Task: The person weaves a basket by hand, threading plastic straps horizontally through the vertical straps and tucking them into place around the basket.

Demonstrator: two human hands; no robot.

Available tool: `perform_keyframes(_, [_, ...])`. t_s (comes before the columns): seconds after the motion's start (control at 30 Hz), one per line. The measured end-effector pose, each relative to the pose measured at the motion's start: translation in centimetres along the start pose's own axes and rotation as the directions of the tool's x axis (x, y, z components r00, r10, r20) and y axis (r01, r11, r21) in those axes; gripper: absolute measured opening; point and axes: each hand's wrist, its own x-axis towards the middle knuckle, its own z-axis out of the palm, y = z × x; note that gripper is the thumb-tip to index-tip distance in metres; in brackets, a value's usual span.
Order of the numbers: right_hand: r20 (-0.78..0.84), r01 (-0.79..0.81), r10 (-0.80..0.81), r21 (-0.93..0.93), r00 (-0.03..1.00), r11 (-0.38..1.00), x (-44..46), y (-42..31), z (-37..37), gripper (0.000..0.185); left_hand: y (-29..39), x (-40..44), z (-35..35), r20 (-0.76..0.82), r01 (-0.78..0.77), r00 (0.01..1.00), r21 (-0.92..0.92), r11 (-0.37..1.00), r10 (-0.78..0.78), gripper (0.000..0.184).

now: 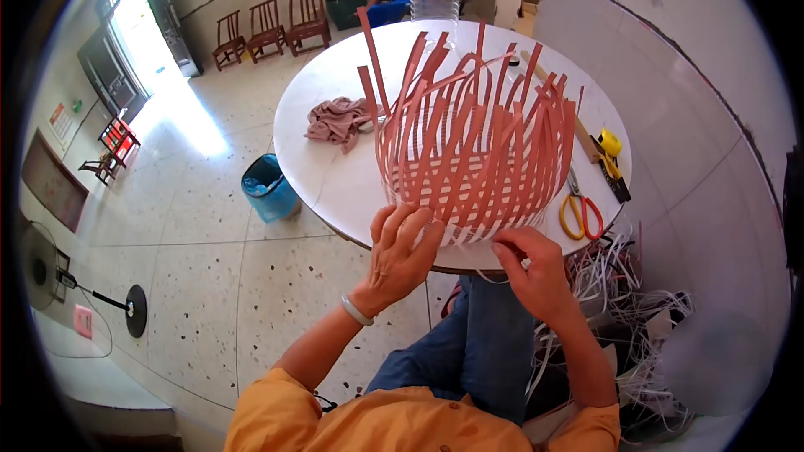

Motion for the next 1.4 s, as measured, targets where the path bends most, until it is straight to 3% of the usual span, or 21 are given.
perform_keyframes(0.13, [0.046, 0.007, -0.006, -0.010, 0.999, 1.000, 0.3, 0.0, 0.2, 0.012, -0.1, 0.8, 0.0, 0.025, -0.108, 0.994, 0.048, 0.993, 0.107, 0.042])
perform_keyframes(0.3, [0.048, 0.004, -0.002, -0.043, 0.999, 0.999, 0.5, -0.3, 0.2, 0.011, 0.7, 1.4, -0.2, 0.044, -0.056, 0.998, 0.097, 0.994, 0.052, 0.038])
perform_keyframes(0.5, [0.066, 0.139, -0.125, -0.285, 0.990, 0.948, 0.8, -0.2, -0.3, 0.016, 0.8, 1.5, -0.5, 0.047, -0.048, 0.998, 0.050, 0.998, 0.045, 0.036])
perform_keyframes(0.57, [0.032, 0.292, -0.330, -0.553, 0.943, 0.780, 1.3, -0.3, -0.4, 0.020, 0.9, 1.5, -0.4, 0.042, -0.040, 0.998, 0.025, 0.999, 0.039, 0.035])
perform_keyframes(0.7, [0.071, 0.396, -0.461, -0.636, 0.885, 0.662, 2.8, -0.6, -0.9, 0.024, 0.9, 1.7, -0.3, 0.032, -0.043, 0.999, -0.010, 0.999, 0.043, 0.033])
perform_keyframes(0.77, [0.210, 0.562, -0.602, -0.668, 0.771, 0.487, 3.3, -1.0, -1.3, 0.023, 0.9, 1.7, -0.3, 0.020, -0.045, 0.999, -0.010, 0.999, 0.045, 0.032])
perform_keyframes(0.8, [0.210, 0.564, -0.604, -0.669, 0.769, 0.485, 3.5, -1.4, -1.5, 0.023, 0.8, 1.6, -0.3, 0.024, -0.048, 0.999, -0.016, 0.999, 0.048, 0.032])
perform_keyframes(0.87, [0.372, 0.660, -0.597, -0.646, 0.711, 0.383, 4.1, -2.4, -1.8, 0.021, 0.8, 1.6, -0.4, 0.024, -0.052, 0.998, -0.017, 0.998, 0.053, 0.031])
perform_keyframes(1.1, [0.455, 0.661, -0.569, -0.717, 0.685, 0.222, 5.2, -4.4, -1.5, 0.020, 0.9, 2.0, -0.6, 0.025, -0.059, 0.998, -0.004, 0.998, 0.059, 0.029])
perform_keyframes(1.2, [0.443, 0.571, -0.526, -0.815, 0.726, 0.102, 3.6, -6.2, -0.8, 0.027, 0.9, 2.1, -0.8, 0.038, -0.058, 0.998, -0.004, 0.998, 0.058, 0.030])
perform_keyframes(1.33, [0.399, 0.490, -0.420, -0.862, 0.815, 0.130, 2.3, -6.7, -0.5, 0.028, 1.1, 2.0, -0.8, 0.047, -0.046, 0.998, -0.002, 0.999, 0.046, 0.032])
perform_keyframes(1.4, [0.320, 0.387, -0.256, -0.877, 0.912, 0.284, 2.3, -6.2, -0.8, 0.026, 1.1, 1.9, -0.7, 0.050, -0.035, 0.998, -0.005, 0.999, 0.035, 0.034])
